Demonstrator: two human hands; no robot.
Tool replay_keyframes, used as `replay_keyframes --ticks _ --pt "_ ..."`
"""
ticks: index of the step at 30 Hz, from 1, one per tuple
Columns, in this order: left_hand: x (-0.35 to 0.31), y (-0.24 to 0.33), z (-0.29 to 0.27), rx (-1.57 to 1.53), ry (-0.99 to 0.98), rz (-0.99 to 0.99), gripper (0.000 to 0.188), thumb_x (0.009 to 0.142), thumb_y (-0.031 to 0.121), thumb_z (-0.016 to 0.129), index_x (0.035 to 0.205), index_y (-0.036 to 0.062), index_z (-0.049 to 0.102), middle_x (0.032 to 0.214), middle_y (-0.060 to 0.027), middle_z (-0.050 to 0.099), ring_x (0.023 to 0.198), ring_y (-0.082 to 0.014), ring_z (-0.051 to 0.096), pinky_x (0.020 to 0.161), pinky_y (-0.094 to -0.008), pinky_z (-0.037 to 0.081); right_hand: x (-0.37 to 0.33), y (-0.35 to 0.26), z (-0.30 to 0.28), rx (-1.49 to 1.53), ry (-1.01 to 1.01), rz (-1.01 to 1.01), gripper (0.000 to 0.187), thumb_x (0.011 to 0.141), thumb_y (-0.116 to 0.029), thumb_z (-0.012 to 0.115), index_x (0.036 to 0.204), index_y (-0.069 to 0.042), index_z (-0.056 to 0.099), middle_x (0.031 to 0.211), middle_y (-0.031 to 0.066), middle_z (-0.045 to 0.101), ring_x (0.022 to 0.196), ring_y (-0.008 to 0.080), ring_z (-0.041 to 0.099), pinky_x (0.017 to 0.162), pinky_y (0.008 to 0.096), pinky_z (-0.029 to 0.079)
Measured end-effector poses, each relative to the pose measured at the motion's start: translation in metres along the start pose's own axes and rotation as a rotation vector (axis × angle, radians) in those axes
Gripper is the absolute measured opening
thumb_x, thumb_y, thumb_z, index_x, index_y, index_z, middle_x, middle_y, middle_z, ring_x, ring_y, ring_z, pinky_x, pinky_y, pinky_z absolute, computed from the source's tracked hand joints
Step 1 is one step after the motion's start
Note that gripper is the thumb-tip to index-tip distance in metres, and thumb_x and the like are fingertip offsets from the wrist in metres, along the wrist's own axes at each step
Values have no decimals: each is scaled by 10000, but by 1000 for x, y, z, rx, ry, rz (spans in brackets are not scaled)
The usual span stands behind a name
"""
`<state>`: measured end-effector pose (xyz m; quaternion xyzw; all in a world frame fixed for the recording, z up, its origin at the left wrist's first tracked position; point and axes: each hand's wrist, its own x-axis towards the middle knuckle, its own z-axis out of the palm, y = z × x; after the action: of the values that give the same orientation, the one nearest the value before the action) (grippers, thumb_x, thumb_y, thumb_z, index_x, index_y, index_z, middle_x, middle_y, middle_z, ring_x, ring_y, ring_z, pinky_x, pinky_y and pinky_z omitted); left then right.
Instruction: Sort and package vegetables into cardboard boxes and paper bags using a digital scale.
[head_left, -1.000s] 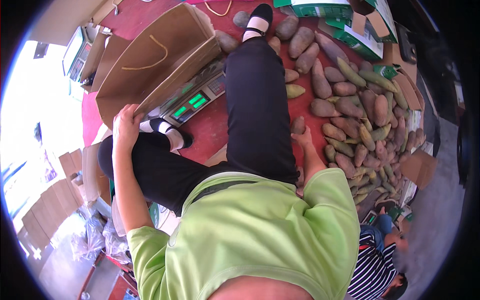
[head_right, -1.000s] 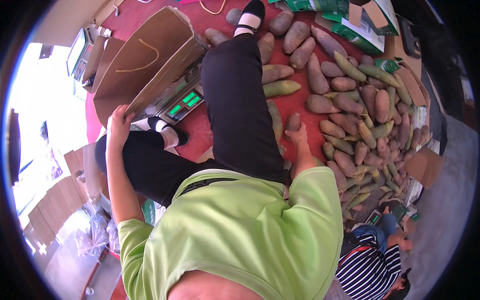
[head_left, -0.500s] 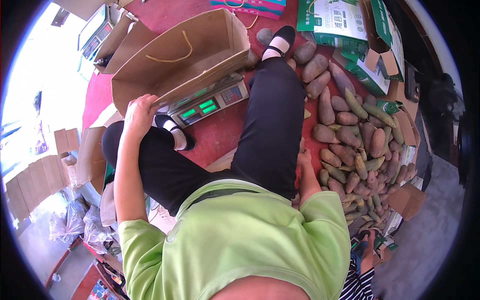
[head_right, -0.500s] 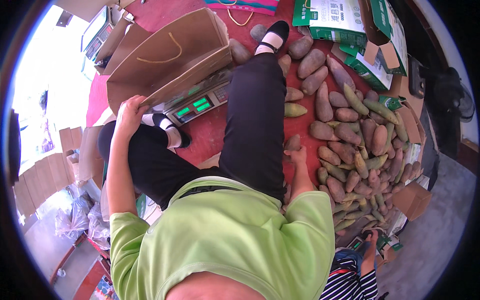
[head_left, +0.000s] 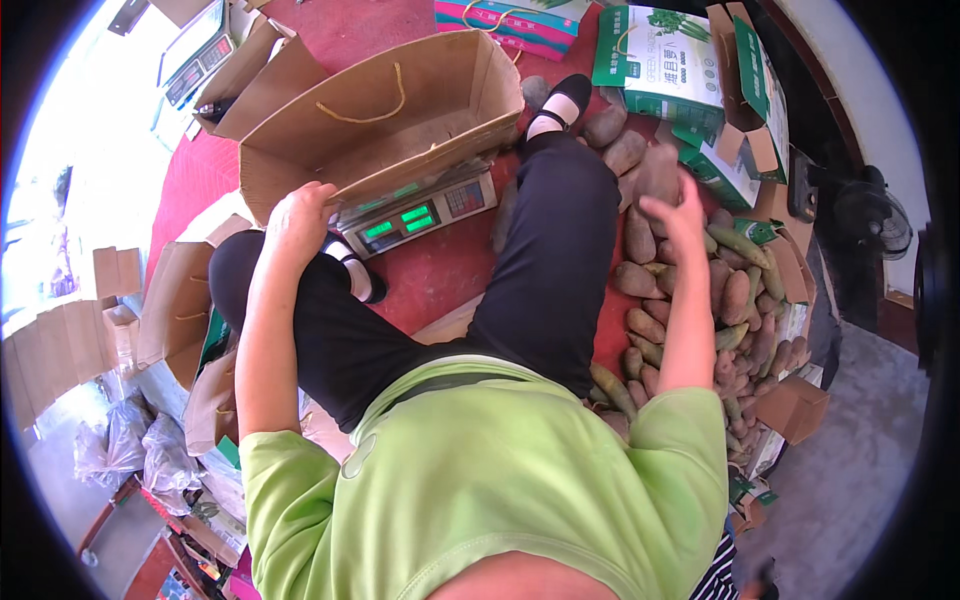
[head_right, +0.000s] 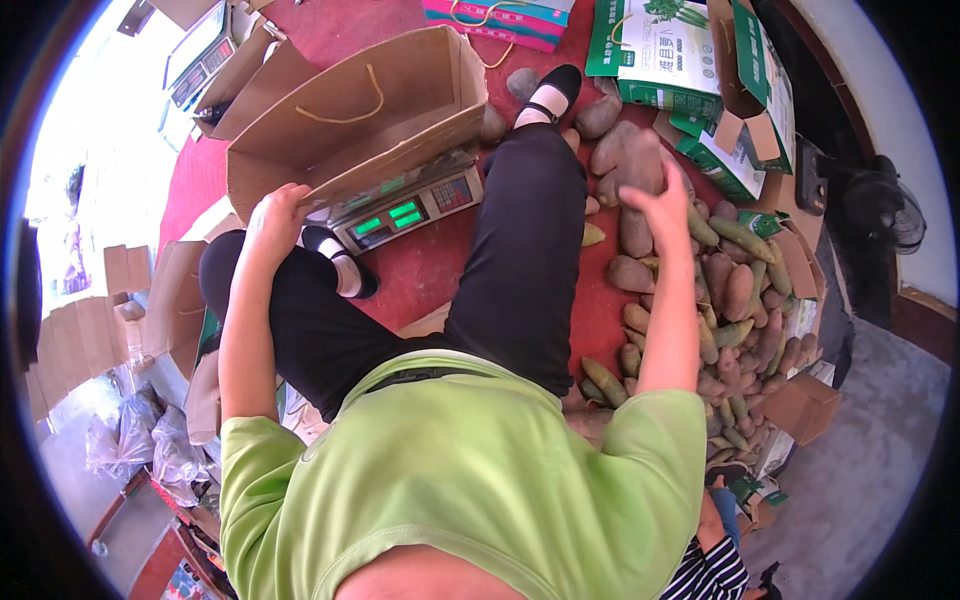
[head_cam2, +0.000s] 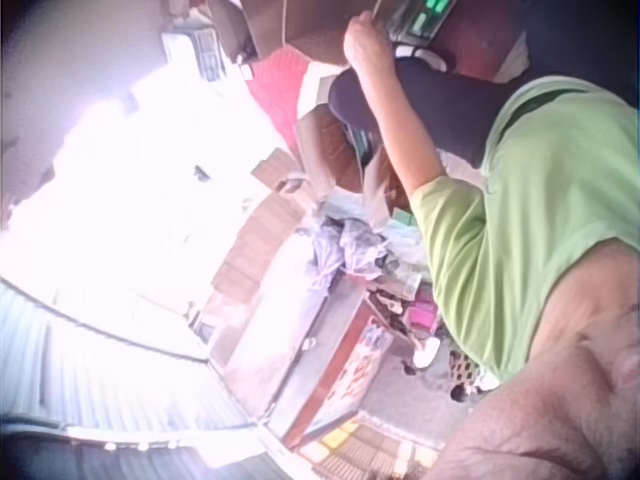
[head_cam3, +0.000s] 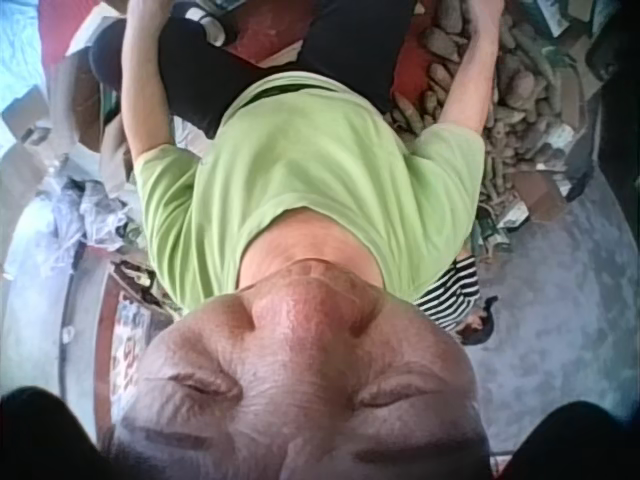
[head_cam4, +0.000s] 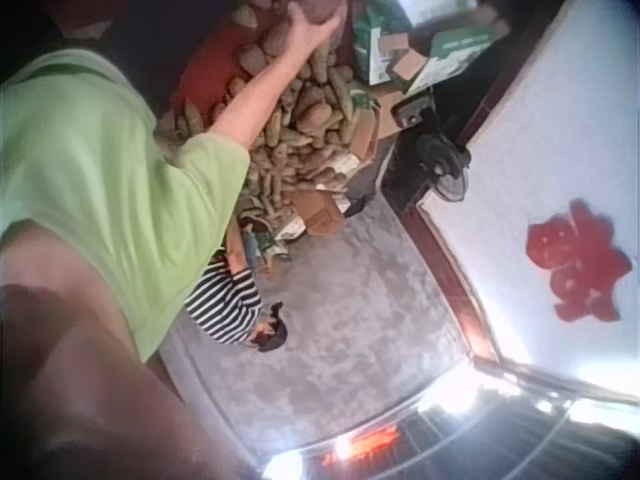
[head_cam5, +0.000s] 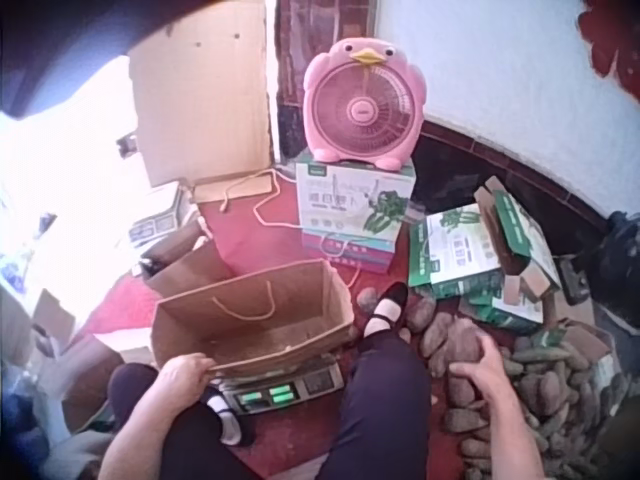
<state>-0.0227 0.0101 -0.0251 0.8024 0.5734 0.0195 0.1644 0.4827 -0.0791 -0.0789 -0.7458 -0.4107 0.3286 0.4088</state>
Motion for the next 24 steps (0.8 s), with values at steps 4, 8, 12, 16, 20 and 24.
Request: replay_keyframes --ticks 4,8,12,16,20,24 --pt "-2 2 -3 -25 -10 -12 238 758 34 604 994 -1 620 949 -184 610 933 -383 581 803 -432 470 23 -113 29 -12 -123 -315 765 592 -86 783 1276 -6 450 1220 115 544 1101 207 536 962 332 412" --pt "-3 -4 1 -35 -10 1 250 758 35 605 1004 -2 620 962 -184 612 941 -379 583 805 -431 472 32 -191 79 -155 -320 -598 747 582 -152 791 1263 -80 491 1209 103 562 1067 247 569 933 349 443" --pt "-3 -9 7 -17 18 39 204 783 82 609 981 56 644 935 -150 614 915 -348 595 801 -422 479 39 -230 142 -341 -493 -786 731 579 -153 767 1253 -92 493 1158 129 569 1087 268 545 947 335 425" --pt "-1 -9 5 -6 -34 39 203 784 67 606 983 53 641 932 -146 608 928 -351 588 810 -423 474 48 -221 208 -669 -516 -815 760 555 -169 795 1253 -116 499 1186 120 564 1105 309 532 935 387 440" --pt "0 -4 0 -20 -35 12 192 791 71 602 979 54 638 940 -146 604 937 -352 584 814 -423 472 36 -222 240 -892 -602 -662 783 572 -192 807 1285 -175 484 1214 103 549 1142 309 510 933 409 448" --pt "2 -5 1 -13 -56 -2 184 798 80 599 977 56 637 954 -143 603 941 -349 585 818 -422 469 38 -210 261 -1066 -759 -524 794 605 -186 807 1318 -219 462 1255 73 536 1182 312 484 923 424 461"
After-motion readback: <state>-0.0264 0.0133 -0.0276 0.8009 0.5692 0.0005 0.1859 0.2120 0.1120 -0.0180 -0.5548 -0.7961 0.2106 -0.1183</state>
